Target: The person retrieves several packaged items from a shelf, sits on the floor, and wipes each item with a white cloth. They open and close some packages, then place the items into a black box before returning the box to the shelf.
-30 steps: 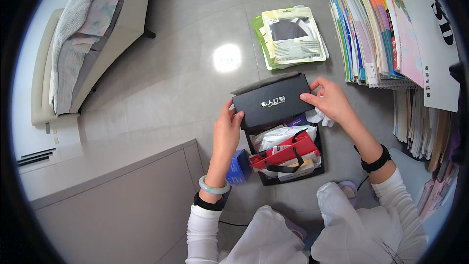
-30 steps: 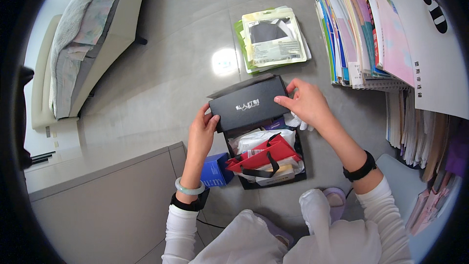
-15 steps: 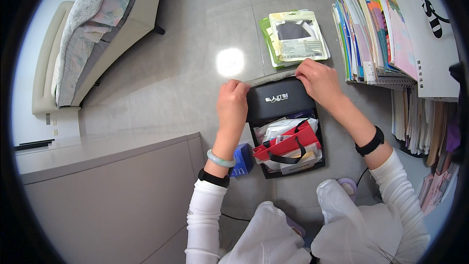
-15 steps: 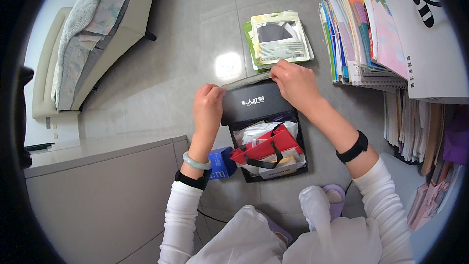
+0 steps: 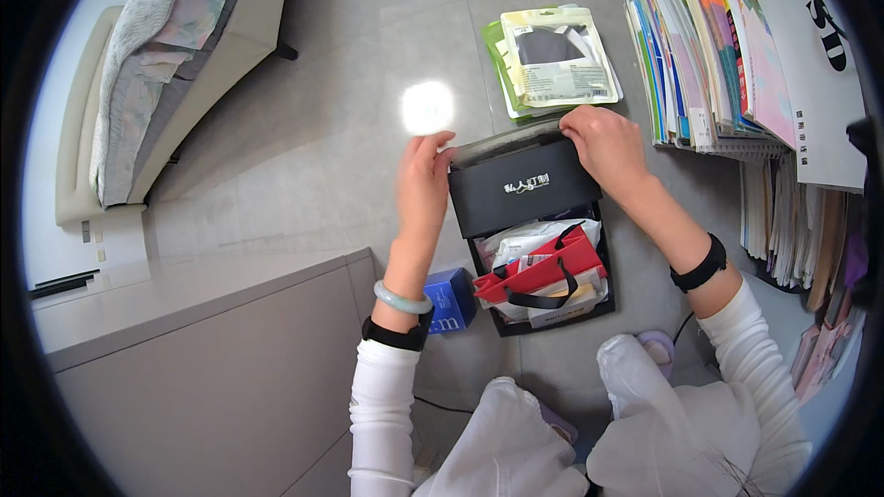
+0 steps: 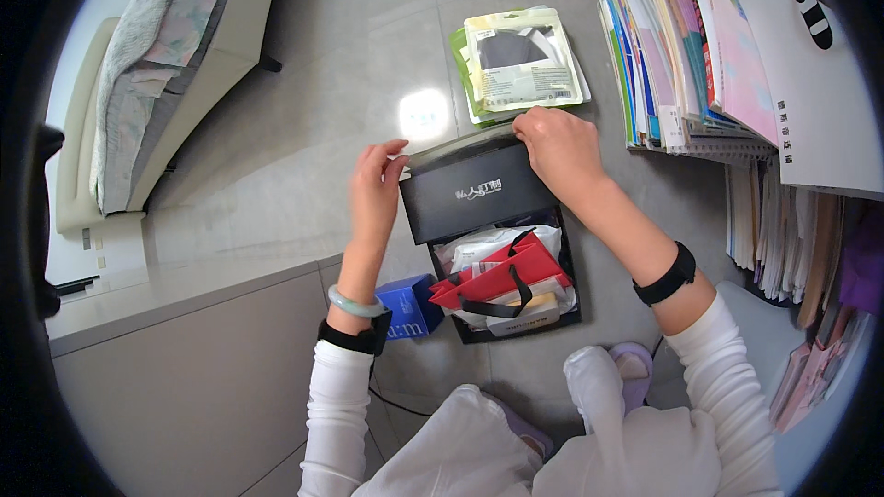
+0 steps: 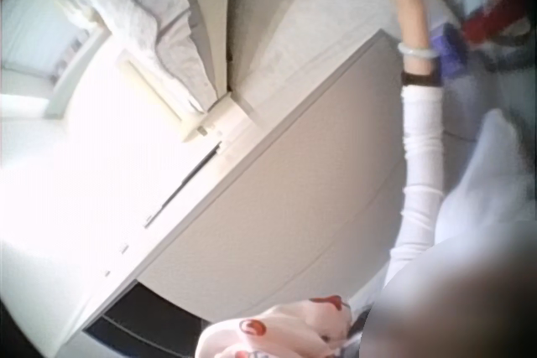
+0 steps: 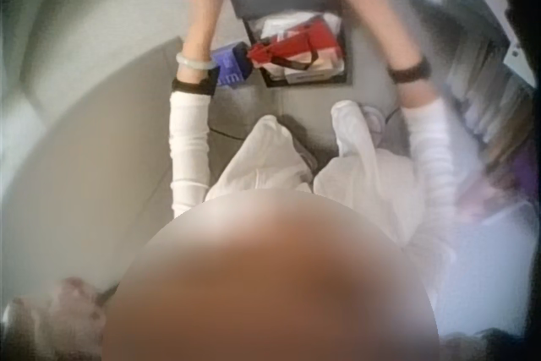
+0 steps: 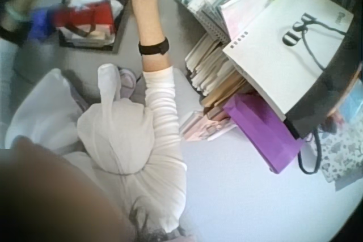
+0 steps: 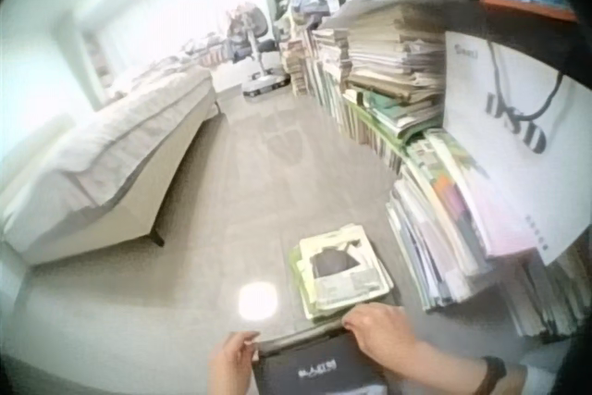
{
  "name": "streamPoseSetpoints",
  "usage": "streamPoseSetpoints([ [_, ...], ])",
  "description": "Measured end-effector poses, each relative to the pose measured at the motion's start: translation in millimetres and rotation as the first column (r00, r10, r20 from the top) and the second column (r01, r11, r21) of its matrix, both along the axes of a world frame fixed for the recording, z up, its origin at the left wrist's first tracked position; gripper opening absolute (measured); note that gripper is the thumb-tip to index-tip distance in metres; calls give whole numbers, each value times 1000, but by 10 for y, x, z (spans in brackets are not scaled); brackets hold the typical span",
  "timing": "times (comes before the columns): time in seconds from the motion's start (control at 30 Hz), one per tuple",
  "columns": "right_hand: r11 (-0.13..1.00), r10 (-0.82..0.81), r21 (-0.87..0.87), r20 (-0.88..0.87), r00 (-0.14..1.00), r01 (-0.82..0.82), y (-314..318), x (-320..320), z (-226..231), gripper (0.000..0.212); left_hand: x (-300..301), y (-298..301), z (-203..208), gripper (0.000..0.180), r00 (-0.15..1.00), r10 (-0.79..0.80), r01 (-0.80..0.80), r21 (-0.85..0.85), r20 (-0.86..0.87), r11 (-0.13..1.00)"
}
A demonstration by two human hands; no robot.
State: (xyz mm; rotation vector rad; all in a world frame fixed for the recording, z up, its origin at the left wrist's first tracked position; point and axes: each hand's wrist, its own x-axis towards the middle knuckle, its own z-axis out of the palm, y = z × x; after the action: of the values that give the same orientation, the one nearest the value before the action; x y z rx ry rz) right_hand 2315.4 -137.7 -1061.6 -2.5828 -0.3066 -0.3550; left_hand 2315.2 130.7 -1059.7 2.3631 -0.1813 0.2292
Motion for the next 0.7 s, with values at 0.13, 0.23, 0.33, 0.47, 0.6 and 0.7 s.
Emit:
streamPoseSetpoints([
  [0.13,998,52,-39,0,999,-52,3,53,6,10,150,125,-9,19,988,-68,88,142,-136,986],
  [0.23,996,7,-87,-213,977,-26,-68,94,104,21,148,175,25,28,981,-15,33,91,-193,995],
  [0.33,982,-104,131,-236,966,138,-229,5,317,32,-58,176,128,38,983,105,-97,55,-154,994],
  [0.47,827,-33,538,-243,970,163,-228,-106,622,28,-464,200,276,54,833,148,-165,17,-532,986],
  [0.6,779,426,509,-2,905,-365,428,-410,549,21,-670,143,9,60,666,-58,-277,-319,-744,906],
  [0.7,726,668,281,-71,741,-628,919,-382,253,20,-711,154,-254,47,766,-179,-253,-546,-617,799],
])
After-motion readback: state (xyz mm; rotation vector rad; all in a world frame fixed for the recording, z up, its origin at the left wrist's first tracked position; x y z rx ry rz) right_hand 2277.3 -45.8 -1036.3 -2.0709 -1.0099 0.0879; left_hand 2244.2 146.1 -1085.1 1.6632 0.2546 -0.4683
